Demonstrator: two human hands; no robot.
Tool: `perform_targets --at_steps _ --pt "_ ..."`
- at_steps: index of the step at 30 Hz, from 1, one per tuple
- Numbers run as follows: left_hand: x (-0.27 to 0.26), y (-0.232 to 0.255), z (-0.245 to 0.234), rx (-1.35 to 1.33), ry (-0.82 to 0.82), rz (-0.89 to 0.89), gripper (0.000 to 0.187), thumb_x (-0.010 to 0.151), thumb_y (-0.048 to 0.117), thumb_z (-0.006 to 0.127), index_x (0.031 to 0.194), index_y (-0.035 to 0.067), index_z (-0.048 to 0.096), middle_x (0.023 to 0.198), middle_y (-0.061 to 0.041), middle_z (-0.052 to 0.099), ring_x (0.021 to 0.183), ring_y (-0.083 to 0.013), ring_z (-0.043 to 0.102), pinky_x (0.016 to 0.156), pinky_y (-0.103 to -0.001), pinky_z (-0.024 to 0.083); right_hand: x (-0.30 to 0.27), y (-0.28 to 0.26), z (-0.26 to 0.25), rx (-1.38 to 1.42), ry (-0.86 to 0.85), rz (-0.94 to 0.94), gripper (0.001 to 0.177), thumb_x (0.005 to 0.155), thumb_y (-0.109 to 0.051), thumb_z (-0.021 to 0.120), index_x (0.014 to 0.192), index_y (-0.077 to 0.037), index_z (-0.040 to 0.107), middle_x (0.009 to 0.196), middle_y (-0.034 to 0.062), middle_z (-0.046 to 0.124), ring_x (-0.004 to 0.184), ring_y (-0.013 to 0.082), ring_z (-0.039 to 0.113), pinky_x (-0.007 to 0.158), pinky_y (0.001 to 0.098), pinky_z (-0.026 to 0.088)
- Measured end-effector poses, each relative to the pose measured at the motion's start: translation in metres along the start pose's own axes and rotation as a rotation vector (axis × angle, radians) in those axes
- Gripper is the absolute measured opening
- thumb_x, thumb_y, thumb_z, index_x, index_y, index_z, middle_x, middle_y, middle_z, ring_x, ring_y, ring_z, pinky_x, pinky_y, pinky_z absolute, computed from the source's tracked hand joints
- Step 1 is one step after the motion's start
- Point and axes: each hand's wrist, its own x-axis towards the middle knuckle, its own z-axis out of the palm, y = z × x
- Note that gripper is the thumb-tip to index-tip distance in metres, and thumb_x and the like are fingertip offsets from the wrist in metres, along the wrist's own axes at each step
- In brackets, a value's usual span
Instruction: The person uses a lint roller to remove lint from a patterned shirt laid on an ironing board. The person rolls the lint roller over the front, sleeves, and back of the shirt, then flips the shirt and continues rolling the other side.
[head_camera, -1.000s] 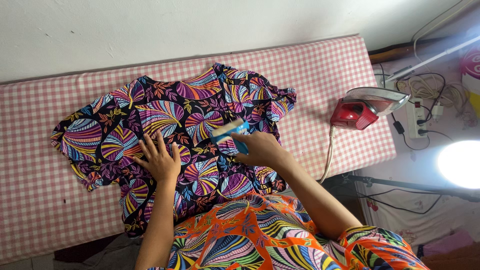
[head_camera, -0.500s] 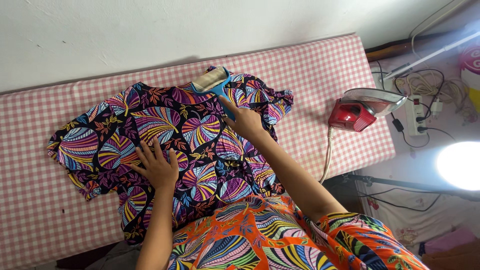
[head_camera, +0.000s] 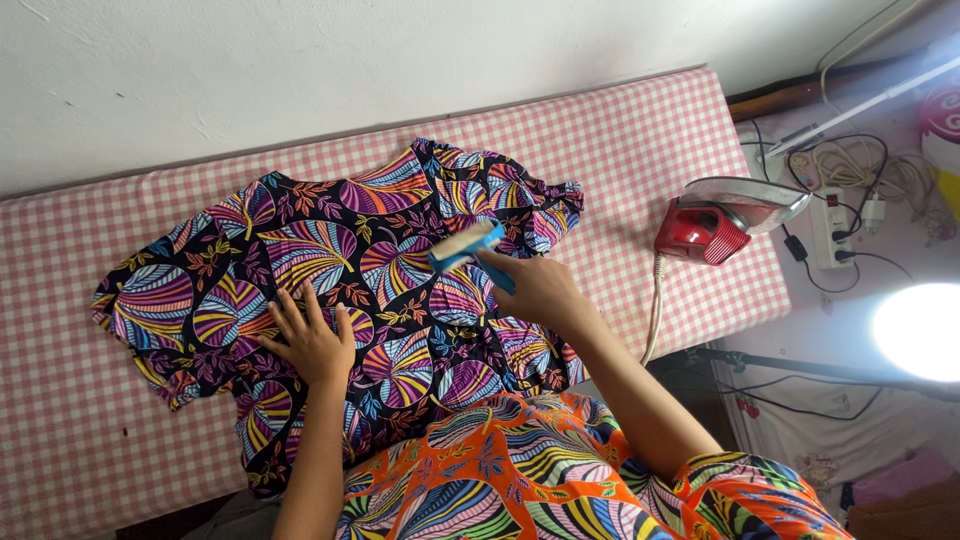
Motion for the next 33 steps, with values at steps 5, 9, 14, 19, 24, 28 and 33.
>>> perform_targets --at_steps 5,9,14,19,24,28,33 --pt "-0.002 0.001 -0.001 -0.036 0.032 0.023 0.071 0.106 0.058 0.032 0.167 0.02 0.027 0.171 -0.024 0.02 0.157 -0.0473 0.014 0.111 -0.084 0.005 0.056 -0.001 0.038 0.022 0.246 -0.105 0.076 0.095 -0.045 0.064 0.16 -0.043 0.025 0.084 0.0117 0.071 0.071 0.032 0.072 0.061 0.0484 0.057" --pt "-0.002 0.002 -0.002 -0.055 0.026 0.014 0.071 0.106 0.058 0.033 0.166 0.02 0.029 0.17 -0.024 0.021 0.157 -0.0481 0.014 0.11 -0.085 0.005 0.085 0.009 0.073 0.152 0.25 -0.224 0.094 0.091 -0.037 0.072 0.162 -0.041 0.01 0.086 0.0162 0.07 0.074 0.0348 0.072 0.065 0.0498 0.058" --pt "-0.001 0.003 -0.001 -0.053 0.023 0.006 0.071 0.105 0.057 0.035 0.165 0.019 0.033 0.17 -0.024 0.022 0.157 -0.0482 0.014 0.11 -0.085 0.005 0.083 0.024 0.083 0.391 0.09 -0.208 0.111 0.081 -0.025 0.073 0.164 -0.029 0.0 0.079 0.0197 0.07 0.074 0.0382 0.072 0.069 0.0502 0.055" --pt "-0.001 0.002 -0.001 -0.037 0.011 0.004 0.071 0.106 0.057 0.035 0.164 0.018 0.034 0.17 -0.024 0.022 0.157 -0.0477 0.014 0.11 -0.085 0.005 0.056 0.034 0.048 0.269 0.044 -0.041 0.1 0.074 -0.028 0.069 0.163 -0.031 0.025 0.079 0.0196 0.073 0.073 0.0367 0.073 0.071 0.0487 0.055" --pt "-0.001 0.001 -0.001 -0.029 0.008 0.015 0.071 0.106 0.056 0.034 0.164 0.016 0.034 0.17 -0.025 0.021 0.157 -0.0479 0.013 0.11 -0.085 0.005 0.019 0.054 0.004 0.186 -0.071 -0.028 0.08 0.081 -0.047 0.068 0.154 -0.029 0.039 0.082 0.0155 0.075 0.074 0.0326 0.074 0.072 0.0469 0.056" --pt "-0.002 0.0 0.001 -0.038 0.015 0.027 0.07 0.107 0.056 0.033 0.165 0.016 0.032 0.17 -0.025 0.021 0.157 -0.0485 0.013 0.11 -0.085 0.004 0.013 0.054 0.007 0.255 -0.108 -0.05 0.075 0.089 -0.048 0.066 0.156 -0.027 0.038 0.085 0.0178 0.075 0.077 0.0333 0.074 0.074 0.0471 0.056" --pt "-0.002 -0.001 0.004 -0.033 0.03 0.037 0.069 0.109 0.056 0.033 0.166 0.017 0.03 0.17 -0.026 0.022 0.158 -0.0486 0.013 0.111 -0.085 0.003 0.044 0.026 0.035 0.419 0.29 -0.237 0.076 0.093 -0.03 0.068 0.16 -0.025 0.031 0.103 0.0189 0.069 0.086 0.035 0.072 0.077 0.0476 0.057"
